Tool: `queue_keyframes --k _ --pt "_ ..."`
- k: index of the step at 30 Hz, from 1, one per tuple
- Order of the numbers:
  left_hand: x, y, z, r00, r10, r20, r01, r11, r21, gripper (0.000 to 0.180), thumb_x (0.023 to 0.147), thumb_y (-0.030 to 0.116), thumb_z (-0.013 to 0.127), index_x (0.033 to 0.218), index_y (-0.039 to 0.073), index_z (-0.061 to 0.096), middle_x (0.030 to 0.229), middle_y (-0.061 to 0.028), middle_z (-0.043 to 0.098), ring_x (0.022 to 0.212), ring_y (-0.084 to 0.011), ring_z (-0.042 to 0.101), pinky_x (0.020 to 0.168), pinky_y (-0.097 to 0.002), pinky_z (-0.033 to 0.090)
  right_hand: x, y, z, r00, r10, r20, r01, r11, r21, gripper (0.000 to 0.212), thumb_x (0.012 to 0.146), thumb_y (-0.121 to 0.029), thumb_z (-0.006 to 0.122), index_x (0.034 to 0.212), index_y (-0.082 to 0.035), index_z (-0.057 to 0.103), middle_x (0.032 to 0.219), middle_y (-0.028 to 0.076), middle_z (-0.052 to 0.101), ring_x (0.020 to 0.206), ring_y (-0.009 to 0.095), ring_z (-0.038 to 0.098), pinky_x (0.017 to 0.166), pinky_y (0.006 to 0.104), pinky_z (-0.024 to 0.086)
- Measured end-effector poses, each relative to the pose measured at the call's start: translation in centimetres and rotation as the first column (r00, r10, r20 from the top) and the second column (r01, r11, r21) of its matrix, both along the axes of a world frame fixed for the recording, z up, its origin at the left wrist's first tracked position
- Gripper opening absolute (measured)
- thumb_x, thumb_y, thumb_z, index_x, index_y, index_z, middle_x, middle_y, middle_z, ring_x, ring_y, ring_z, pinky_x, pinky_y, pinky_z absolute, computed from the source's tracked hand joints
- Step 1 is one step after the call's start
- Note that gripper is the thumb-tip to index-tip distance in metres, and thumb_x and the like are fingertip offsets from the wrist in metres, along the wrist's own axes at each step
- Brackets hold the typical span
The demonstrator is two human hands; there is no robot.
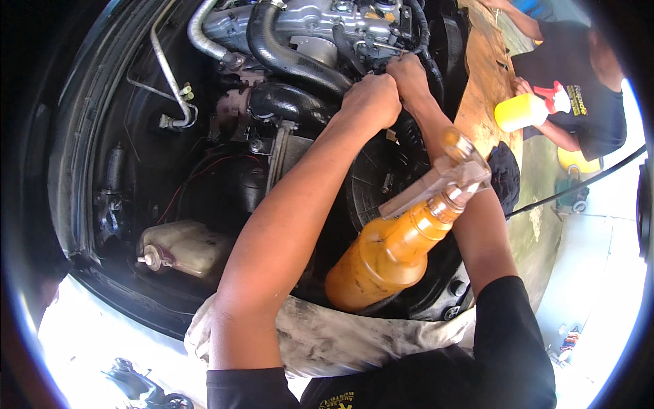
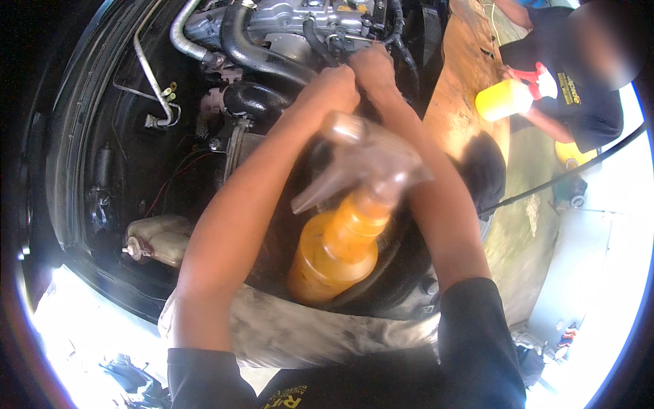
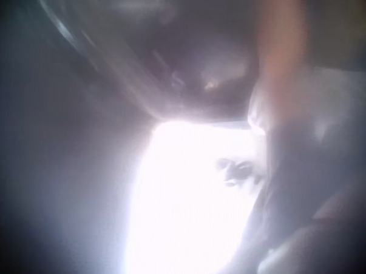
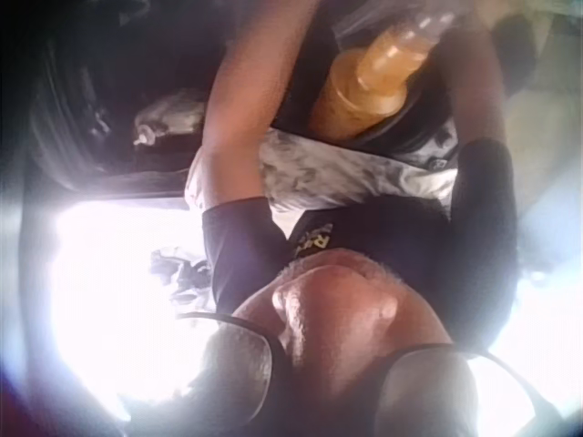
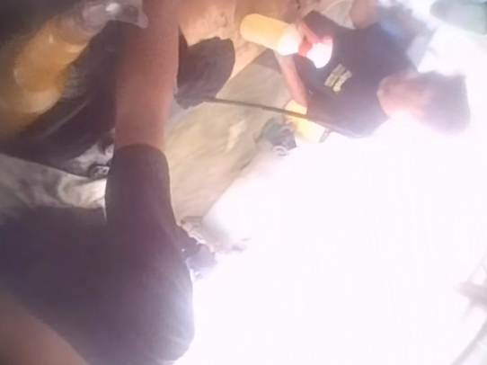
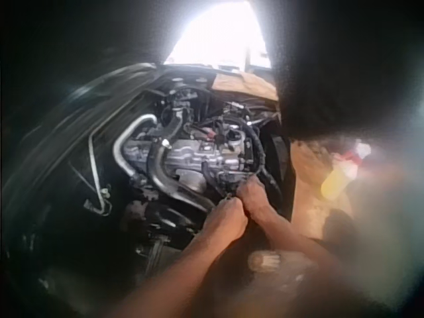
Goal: The person places a rag over the front of the car, then pulls out the engine dipstick, wipes it with a cloth, reinserts it, and pulls it out again to check the oil level. The person holds the dipstick to inspect the oil residue.
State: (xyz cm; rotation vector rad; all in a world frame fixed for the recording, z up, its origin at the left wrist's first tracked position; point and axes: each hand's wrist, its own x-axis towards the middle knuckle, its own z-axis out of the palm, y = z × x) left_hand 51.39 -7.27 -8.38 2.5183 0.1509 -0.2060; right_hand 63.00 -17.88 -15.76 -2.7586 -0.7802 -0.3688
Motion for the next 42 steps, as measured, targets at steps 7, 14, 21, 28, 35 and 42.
queue_keyframes --k 7,14,21,28,35,42 --pt "-0.9 3.0 3.0 0.842 -0.358 -0.403 0.354 0.931 -0.089 0.021 0.089 0.003 0.059 0.087 -0.008 0.077 0.079 -0.0134 0.079 0.083 -0.0256 0.079 0.078 -0.0409 0.063 -1.7 -0.8 -1.4 0.9 0.202 -0.387 -0.075 0.945 0.318 0.031 0.098 -0.017 0.061 0.085 0.011 0.067 0.078 0.019 0.068 0.066 0.029 0.065 0.057 0.042 0.048" --pt "-1.1 2.0 3.2 0.924 -0.312 -0.219 0.307 0.95 -0.06 0.033 0.103 0.02 0.056 0.095 -0.005 0.077 0.082 -0.0182 0.078 0.087 -0.0281 0.079 0.086 -0.0428 0.061 -1.4 -1.8 0.7 0.79 -0.011 -0.613 0.237 0.927 0.289 0.031 0.096 -0.017 0.063 0.087 0.013 0.064 0.078 0.021 0.069 0.061 0.03 0.069 0.052 0.0421 0.051" --pt "-1.4 0.7 1.9 0.914 -0.341 -0.217 0.365 0.927 0.081 0.042 0.103 0.036 0.062 0.117 -0.001 0.075 0.122 -0.025 0.072 0.117 -0.0363 0.07 0.101 -0.048 0.055 -1.3 -2.8 -1.4 0.988 0.136 -0.074 -0.137 0.991 -0.01 0.029 0.09 -0.019 0.065 0.087 0.01 0.063 0.091 0.034 0.066 0.092 0.051 0.068 0.083 0.0552 0.055" --pt "-0.9 2.7 3.4 0.891 -0.379 -0.249 0.376 0.924 -0.064 0.042 0.094 0.028 0.058 0.105 -0.011 0.072 0.111 -0.0343 0.07 0.108 -0.0434 0.071 0.095 -0.051 0.054 -4.7 -0.3 2.8 0.935 0.057 -0.35 0.048 0.958 0.284 0.035 0.093 -0.022 0.066 0.087 0.012 0.061 0.098 0.037 0.066 0.096 0.053 0.067 0.084 0.054 0.055" --pt "-2.8 5.1 6.9 0.836 -0.479 -0.268 0.441 0.877 -0.192 0.036 0.091 0.026 0.063 0.08 -0.005 0.077 0.083 -0.0165 0.079 0.076 -0.0239 0.076 0.076 -0.0376 0.059 -7.8 0.9 3.6 0.985 0.01 -0.173 0.06 0.917 0.393 0.032 0.094 -0.021 0.064 0.089 0.01 0.064 0.094 0.035 0.066 0.093 0.05 0.068 0.083 0.053 0.055" --pt "-1.5 4.9 5.3 0.944 -0.244 -0.221 0.114 0.872 -0.477 0.037 0.092 0.024 0.064 0.115 -0.006 0.068 0.097 -0.013 0.076 0.083 -0.0184 0.072 0.074 -0.0328 0.057 -0.6 2.3 -1.8 0.871 -0.151 -0.467 0.466 0.554 0.69 0.024 0.092 -0.011 0.056 0.084 0.01 0.062 0.083 0.027 0.067 0.072 0.04 0.067 0.065 0.0488 0.053"
